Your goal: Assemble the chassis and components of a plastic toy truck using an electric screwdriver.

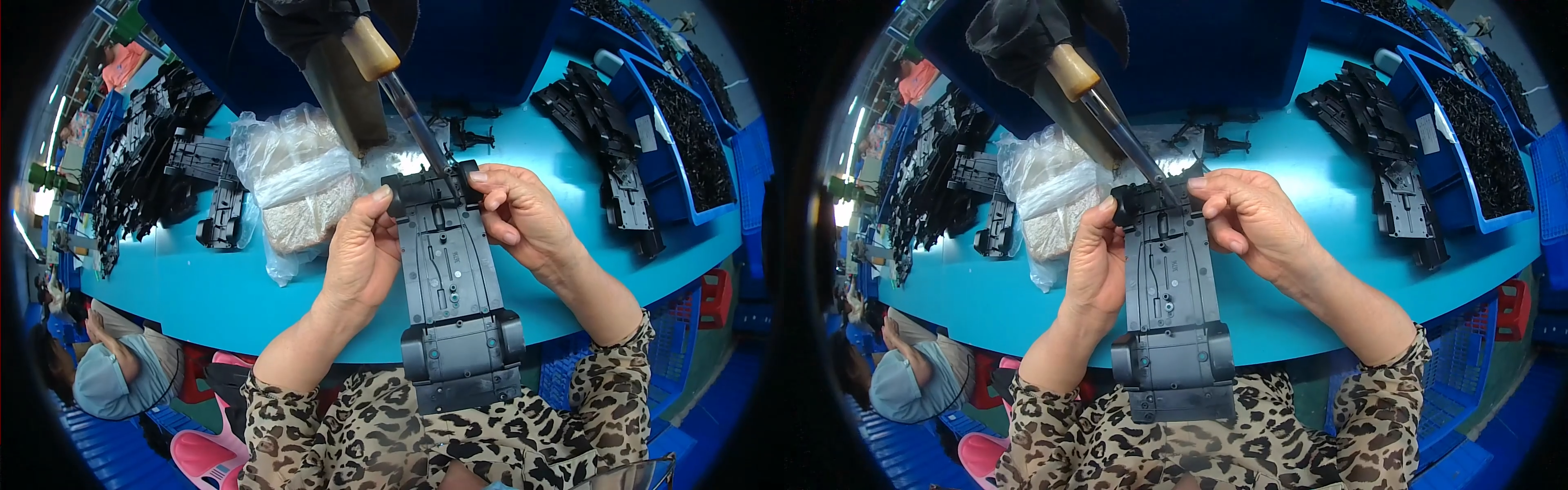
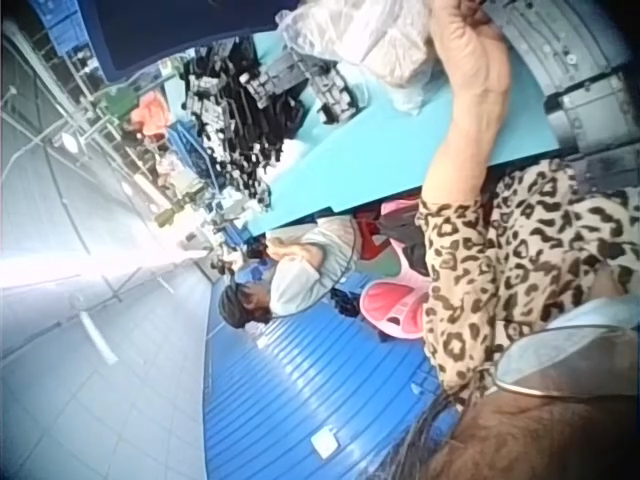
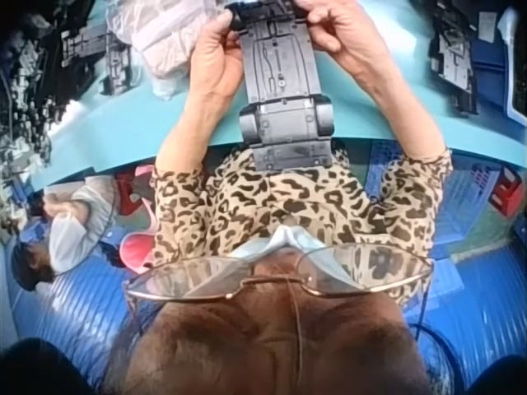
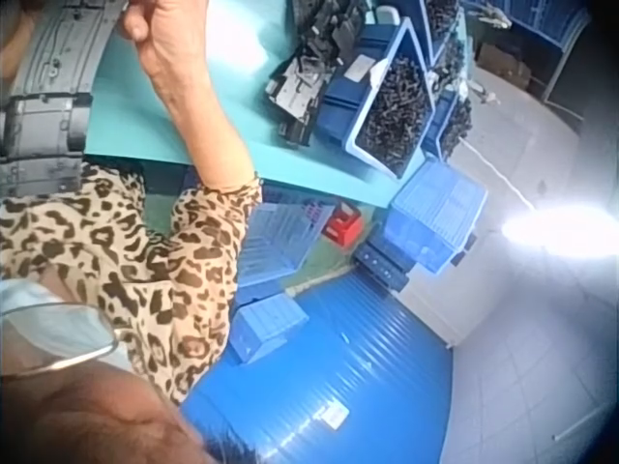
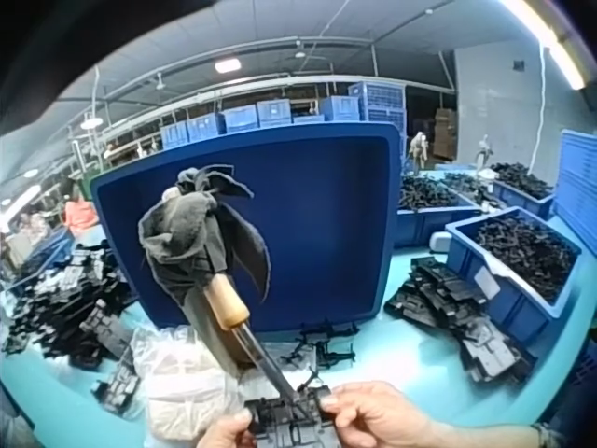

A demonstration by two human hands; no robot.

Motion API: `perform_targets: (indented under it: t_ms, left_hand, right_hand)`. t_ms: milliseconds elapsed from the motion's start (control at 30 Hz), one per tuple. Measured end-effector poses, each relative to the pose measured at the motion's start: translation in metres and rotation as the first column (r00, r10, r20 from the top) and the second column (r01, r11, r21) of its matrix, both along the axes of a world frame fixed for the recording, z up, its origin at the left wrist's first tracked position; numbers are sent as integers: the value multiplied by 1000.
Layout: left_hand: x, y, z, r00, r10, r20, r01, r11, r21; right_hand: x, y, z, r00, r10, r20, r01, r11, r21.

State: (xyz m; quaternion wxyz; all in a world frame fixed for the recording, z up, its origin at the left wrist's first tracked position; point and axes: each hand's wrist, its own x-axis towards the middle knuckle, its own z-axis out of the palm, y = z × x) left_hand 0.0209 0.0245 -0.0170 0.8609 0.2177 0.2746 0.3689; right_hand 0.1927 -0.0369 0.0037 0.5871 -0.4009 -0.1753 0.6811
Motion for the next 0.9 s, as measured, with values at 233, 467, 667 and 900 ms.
perform_targets:
  t_ms: [233, 467, 667, 900]
  left_hand:
    - [1, 0, -1, 998, 52, -26, -54, 997, -62]
    - [3, 0, 0, 997, 65, -42, -68, 996, -56]
    - [0, 2, -7, 999, 41, -13, -41, 997, -69]
    - [-4, 3, -12, 996, -14, 86, 19, 998, -52]
  right_hand:
    - [-2, 1, 3, 1000, -5, 16, 5, 1000, -6]
    - [-2, 1, 3, 1000, -9, 14, 10, 1000, -4]
    - [-2, 0, 5, 1000, -12, 13, 12, 1000, -4]
    - [-3, 0, 7, 1000, -17, 26, 17, 1000, -10]
